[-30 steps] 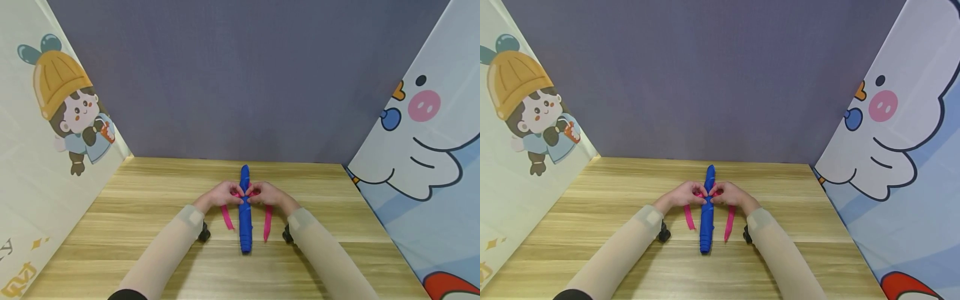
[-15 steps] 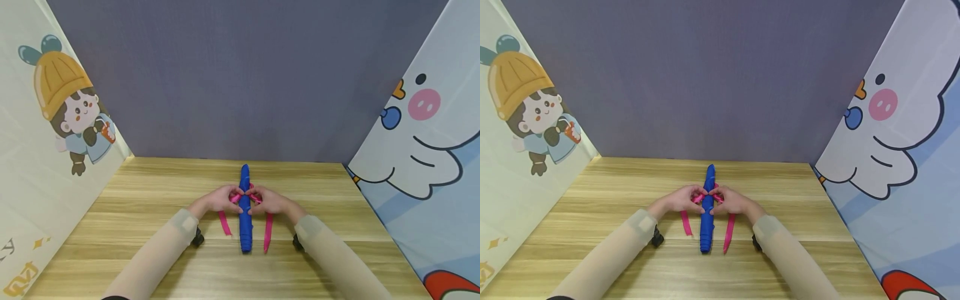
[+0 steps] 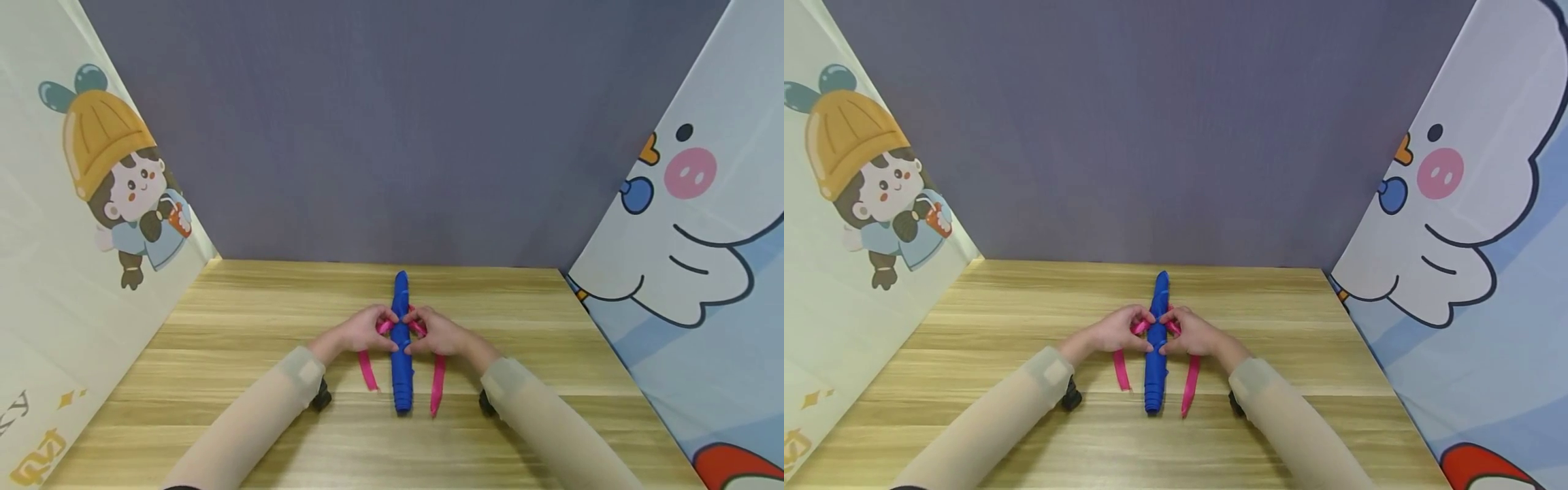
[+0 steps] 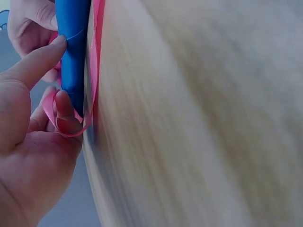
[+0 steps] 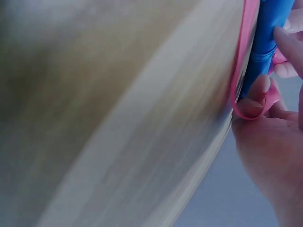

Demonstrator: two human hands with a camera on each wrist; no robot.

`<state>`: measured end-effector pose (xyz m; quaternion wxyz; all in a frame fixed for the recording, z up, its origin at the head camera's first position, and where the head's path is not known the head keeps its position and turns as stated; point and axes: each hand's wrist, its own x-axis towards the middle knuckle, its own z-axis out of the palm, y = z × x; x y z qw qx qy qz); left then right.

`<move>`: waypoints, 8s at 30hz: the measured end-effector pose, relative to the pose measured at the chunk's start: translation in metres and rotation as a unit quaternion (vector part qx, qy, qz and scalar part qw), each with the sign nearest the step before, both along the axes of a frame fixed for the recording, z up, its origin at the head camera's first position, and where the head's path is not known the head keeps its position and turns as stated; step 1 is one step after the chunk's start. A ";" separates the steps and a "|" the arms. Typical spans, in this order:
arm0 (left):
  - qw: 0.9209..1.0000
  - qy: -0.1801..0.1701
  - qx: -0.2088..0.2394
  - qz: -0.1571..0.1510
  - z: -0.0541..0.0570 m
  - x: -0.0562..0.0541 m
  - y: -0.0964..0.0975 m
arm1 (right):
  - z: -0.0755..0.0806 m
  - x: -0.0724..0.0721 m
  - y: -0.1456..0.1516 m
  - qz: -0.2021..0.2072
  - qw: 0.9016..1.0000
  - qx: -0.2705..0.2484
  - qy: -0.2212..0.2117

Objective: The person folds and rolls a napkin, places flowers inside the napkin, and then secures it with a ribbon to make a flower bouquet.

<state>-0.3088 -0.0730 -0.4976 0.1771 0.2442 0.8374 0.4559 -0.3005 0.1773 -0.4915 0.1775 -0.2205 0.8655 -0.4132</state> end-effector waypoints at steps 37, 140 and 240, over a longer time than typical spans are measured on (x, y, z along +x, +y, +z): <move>1.000 0.005 -0.011 -0.016 0.007 0.030 0.001 | 0.000 0.026 -0.001 0.015 1.000 -0.002 -0.003; 0.999 -0.012 0.006 0.034 0.018 0.013 -0.076 | 0.009 0.019 0.104 -0.062 0.997 -0.031 0.032; 0.994 0.039 0.053 0.083 0.090 0.003 -0.068 | 0.079 0.010 0.103 -0.031 0.993 -0.087 0.066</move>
